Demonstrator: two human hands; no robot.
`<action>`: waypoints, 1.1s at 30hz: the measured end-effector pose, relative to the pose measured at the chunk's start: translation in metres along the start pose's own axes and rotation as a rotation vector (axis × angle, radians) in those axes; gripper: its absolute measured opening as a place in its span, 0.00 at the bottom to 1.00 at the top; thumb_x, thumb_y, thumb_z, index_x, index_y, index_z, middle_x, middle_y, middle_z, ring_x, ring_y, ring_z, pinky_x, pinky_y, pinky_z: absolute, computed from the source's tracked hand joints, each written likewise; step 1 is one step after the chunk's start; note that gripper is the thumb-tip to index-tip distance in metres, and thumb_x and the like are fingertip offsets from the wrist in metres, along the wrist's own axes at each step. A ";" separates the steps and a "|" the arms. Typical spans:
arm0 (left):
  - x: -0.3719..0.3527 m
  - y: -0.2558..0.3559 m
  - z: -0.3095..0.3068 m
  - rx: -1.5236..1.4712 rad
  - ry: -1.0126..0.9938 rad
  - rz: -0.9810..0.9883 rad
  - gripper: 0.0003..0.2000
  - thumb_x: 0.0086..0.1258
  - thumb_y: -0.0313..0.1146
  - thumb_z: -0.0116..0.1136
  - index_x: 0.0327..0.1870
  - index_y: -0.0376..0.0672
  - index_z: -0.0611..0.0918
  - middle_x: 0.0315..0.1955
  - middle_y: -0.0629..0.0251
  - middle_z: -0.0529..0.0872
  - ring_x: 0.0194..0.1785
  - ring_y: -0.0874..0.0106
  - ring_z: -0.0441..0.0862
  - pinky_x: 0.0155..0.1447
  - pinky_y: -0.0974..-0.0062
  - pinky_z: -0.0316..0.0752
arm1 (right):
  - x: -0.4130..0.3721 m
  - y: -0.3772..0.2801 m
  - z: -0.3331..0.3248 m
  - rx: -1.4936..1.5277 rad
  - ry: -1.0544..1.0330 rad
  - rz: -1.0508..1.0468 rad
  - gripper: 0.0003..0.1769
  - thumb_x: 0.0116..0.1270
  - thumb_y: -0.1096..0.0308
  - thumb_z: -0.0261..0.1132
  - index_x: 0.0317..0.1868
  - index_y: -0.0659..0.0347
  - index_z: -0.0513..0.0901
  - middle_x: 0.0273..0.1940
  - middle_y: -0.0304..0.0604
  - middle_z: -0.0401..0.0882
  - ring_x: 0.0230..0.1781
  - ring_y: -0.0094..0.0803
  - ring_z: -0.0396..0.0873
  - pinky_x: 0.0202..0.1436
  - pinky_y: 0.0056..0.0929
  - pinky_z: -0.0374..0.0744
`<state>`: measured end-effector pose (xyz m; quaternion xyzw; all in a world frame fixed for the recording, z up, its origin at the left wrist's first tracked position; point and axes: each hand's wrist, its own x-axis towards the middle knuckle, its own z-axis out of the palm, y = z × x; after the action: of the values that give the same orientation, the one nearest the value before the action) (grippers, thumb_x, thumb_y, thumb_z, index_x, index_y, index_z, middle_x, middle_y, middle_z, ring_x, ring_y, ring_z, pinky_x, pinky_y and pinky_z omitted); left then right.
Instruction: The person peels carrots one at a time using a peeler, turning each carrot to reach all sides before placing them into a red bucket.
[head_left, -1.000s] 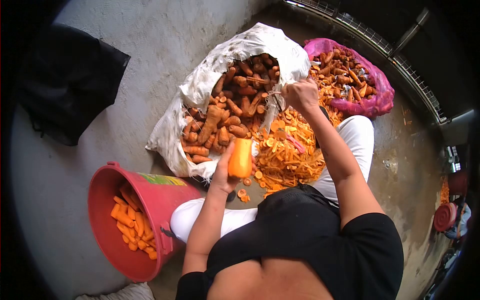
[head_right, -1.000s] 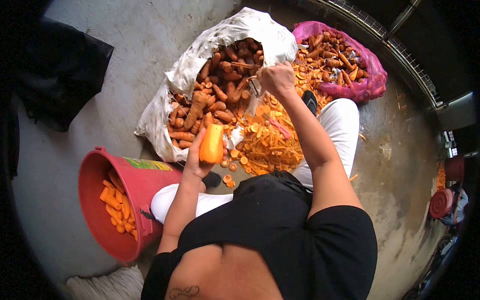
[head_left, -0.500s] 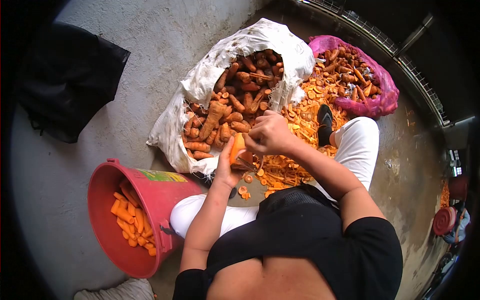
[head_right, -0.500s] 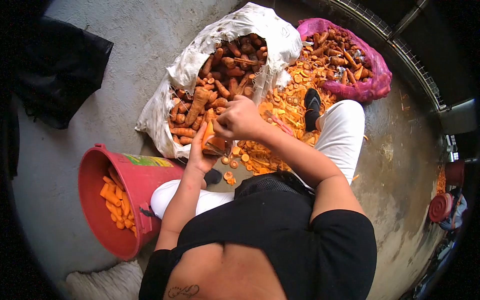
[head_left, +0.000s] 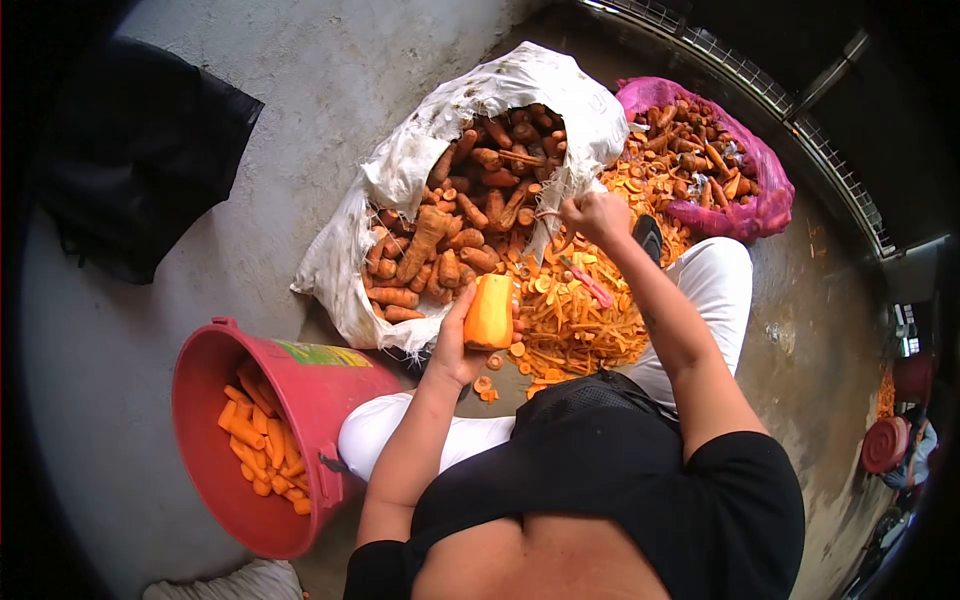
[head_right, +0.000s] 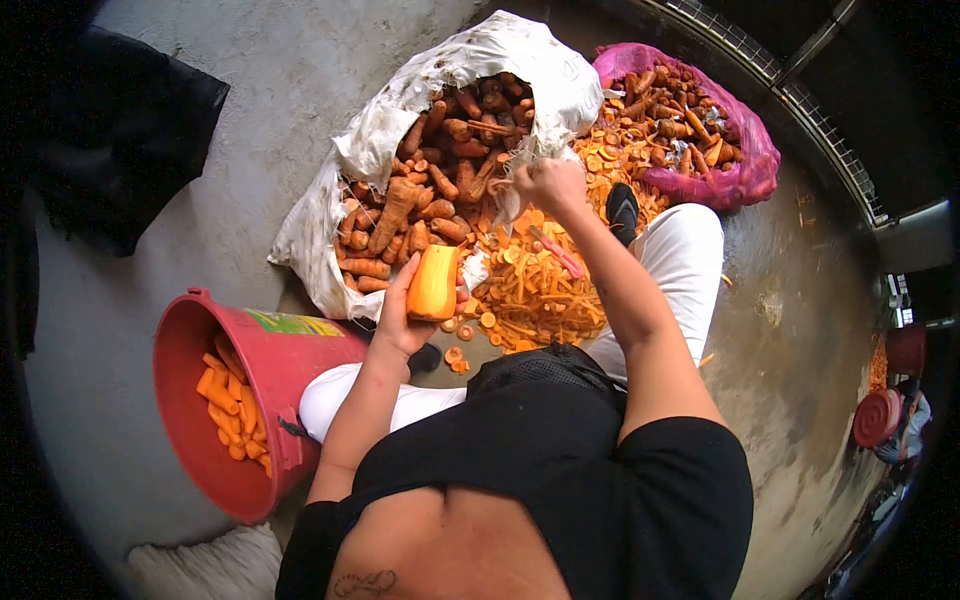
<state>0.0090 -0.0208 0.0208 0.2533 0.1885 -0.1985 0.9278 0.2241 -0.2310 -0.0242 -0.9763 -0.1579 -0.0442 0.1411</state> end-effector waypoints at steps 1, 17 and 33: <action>0.002 0.002 0.003 -0.004 0.034 0.004 0.25 0.74 0.54 0.44 0.55 0.39 0.75 0.41 0.53 0.81 0.39 0.62 0.82 0.42 0.67 0.81 | -0.008 -0.015 -0.006 0.011 -0.050 0.084 0.23 0.65 0.48 0.56 0.18 0.46 0.87 0.09 0.28 0.75 0.05 0.20 0.67 0.12 0.23 0.66; 0.006 0.001 -0.006 -0.078 0.085 0.031 0.21 0.71 0.52 0.52 0.56 0.49 0.77 0.41 0.68 0.83 0.41 0.71 0.82 0.42 0.71 0.81 | -0.065 -0.097 -0.048 0.541 0.291 -0.658 0.15 0.54 0.66 0.64 0.11 0.51 0.77 0.11 0.34 0.71 0.13 0.31 0.66 0.26 0.31 0.65; 0.011 -0.005 -0.006 -0.019 0.157 0.015 0.24 0.72 0.53 0.48 0.55 0.40 0.76 0.45 0.55 0.83 0.45 0.65 0.84 0.50 0.67 0.81 | -0.075 -0.102 -0.067 0.364 0.140 -0.685 0.16 0.56 0.63 0.63 0.10 0.48 0.80 0.09 0.30 0.71 0.14 0.24 0.67 0.30 0.26 0.70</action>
<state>0.0147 -0.0246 0.0088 0.2607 0.2606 -0.1695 0.9140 0.1181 -0.1797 0.0564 -0.8208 -0.4696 -0.1265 0.2997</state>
